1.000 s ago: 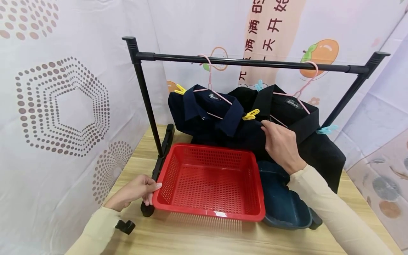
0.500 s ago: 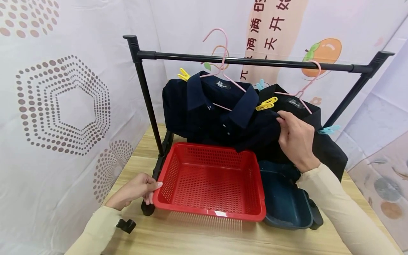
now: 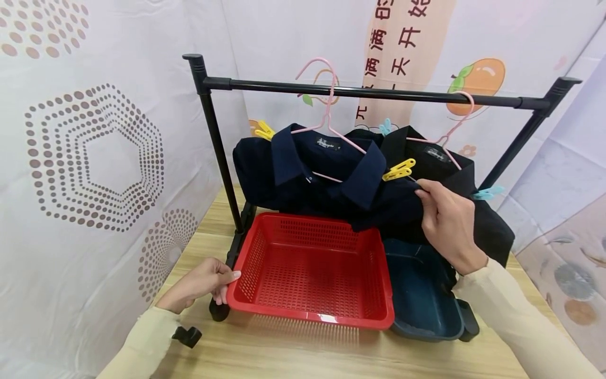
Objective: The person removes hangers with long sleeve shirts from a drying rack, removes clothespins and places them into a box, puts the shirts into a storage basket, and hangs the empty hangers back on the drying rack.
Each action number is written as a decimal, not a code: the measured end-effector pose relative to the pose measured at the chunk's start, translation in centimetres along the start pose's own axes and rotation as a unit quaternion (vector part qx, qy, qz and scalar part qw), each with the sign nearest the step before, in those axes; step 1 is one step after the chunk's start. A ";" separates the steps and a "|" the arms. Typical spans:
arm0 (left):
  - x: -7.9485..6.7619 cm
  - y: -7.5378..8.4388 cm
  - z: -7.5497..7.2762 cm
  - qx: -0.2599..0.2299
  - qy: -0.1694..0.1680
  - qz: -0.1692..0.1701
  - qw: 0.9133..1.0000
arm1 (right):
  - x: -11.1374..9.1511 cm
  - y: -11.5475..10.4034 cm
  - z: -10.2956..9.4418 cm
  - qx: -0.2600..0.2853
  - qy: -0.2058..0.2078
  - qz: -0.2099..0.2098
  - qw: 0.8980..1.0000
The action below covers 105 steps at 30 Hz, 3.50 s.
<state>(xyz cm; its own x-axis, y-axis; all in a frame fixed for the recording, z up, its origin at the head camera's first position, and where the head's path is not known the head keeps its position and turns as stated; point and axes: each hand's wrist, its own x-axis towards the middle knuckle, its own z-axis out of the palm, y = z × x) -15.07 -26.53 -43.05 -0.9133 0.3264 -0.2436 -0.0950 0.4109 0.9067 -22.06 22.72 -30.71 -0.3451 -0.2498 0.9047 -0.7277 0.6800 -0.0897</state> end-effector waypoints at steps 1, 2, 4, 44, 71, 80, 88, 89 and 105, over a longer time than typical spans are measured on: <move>0.0 0.0 0.0 0.000 0.000 0.001 1.000 | -0.1 -0.1 -0.2 0.002 -0.005 -0.001 1.000; 0.0 0.0 0.0 0.000 -0.001 0.001 1.000 | -0.2 -0.3 -0.4 0.005 -0.009 -0.002 1.000; 0.0 0.1 0.1 0.000 0.001 0.000 1.000 | -0.4 -0.6 -0.8 0.014 -0.015 0.003 1.000; -0.1 0.1 0.4 0.003 0.032 -0.018 0.999 | -8.8 -3.7 -2.5 0.219 -0.195 0.155 0.943; 0.0 -0.4 0.5 -0.004 0.043 0.014 0.999 | -14.8 -4.6 2.4 0.264 -0.231 0.243 0.904; -0.1 -0.7 0.4 0.006 0.071 -0.006 0.997 | -15.1 -5.2 3.1 0.237 -0.229 0.258 0.908; 0.1 -0.9 0.3 -0.001 0.085 -0.015 0.996 | -14.9 -4.5 3.8 0.239 -0.241 0.270 0.901; 0.0 -0.9 0.3 -0.002 0.086 -0.016 0.996 | -15.0 -4.3 3.8 0.241 -0.244 0.269 0.900; -0.2 -0.4 0.3 -0.010 0.086 -0.027 0.996 | -14.2 -2.4 1.5 0.230 -0.276 0.254 0.898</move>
<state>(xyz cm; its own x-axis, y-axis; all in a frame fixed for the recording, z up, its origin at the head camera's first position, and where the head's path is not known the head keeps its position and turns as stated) -14.73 -26.45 -43.48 -0.9608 0.1536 -0.2309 -0.1515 0.4067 0.9009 -16.27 23.58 -44.01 -0.8506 -0.3780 0.3655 -0.5174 0.4778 -0.7099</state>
